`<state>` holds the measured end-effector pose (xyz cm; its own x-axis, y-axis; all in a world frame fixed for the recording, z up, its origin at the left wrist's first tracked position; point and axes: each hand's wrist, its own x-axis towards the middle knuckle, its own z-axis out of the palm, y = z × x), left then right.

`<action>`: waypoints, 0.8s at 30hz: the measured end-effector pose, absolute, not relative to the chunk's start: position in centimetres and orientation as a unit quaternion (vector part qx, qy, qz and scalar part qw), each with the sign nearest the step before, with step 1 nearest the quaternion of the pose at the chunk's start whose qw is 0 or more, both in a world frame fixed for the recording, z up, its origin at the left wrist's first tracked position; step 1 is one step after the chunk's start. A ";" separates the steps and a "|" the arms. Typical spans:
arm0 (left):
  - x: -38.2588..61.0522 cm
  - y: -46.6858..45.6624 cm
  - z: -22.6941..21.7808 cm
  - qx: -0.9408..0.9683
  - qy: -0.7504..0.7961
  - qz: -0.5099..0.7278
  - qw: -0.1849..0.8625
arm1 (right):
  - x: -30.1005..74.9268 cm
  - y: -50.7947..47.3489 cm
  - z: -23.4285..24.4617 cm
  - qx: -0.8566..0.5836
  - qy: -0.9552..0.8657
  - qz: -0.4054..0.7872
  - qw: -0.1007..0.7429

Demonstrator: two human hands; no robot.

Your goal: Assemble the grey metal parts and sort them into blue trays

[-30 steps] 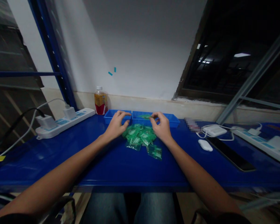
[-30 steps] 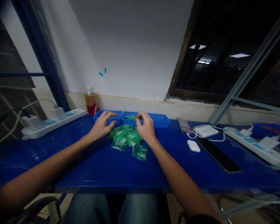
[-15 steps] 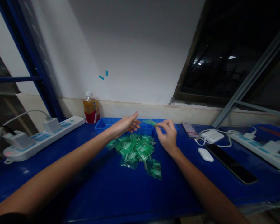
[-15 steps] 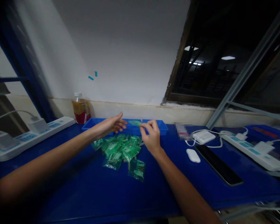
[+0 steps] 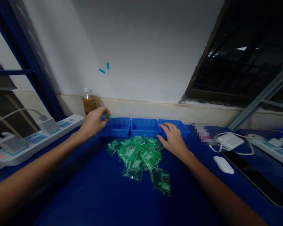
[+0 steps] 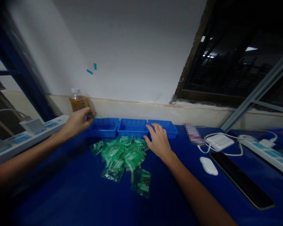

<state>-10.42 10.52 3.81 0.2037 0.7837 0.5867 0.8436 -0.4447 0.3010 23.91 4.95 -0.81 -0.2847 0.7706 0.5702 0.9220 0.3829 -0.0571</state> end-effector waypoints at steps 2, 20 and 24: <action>-10.6 10.6 3.1 -0.800 -0.524 -0.283 0.074 | 24.2 5.4 -1.4 -0.541 -0.795 -0.141 0.234; -5.6 3.2 1.4 -0.855 -0.501 -0.136 -0.001 | 20.6 1.7 -0.1 -0.469 -0.800 -0.087 0.365; -7.7 4.4 0.2 -0.812 -0.578 -0.061 -0.047 | 18.8 1.3 0.3 -0.440 -0.830 -0.057 0.337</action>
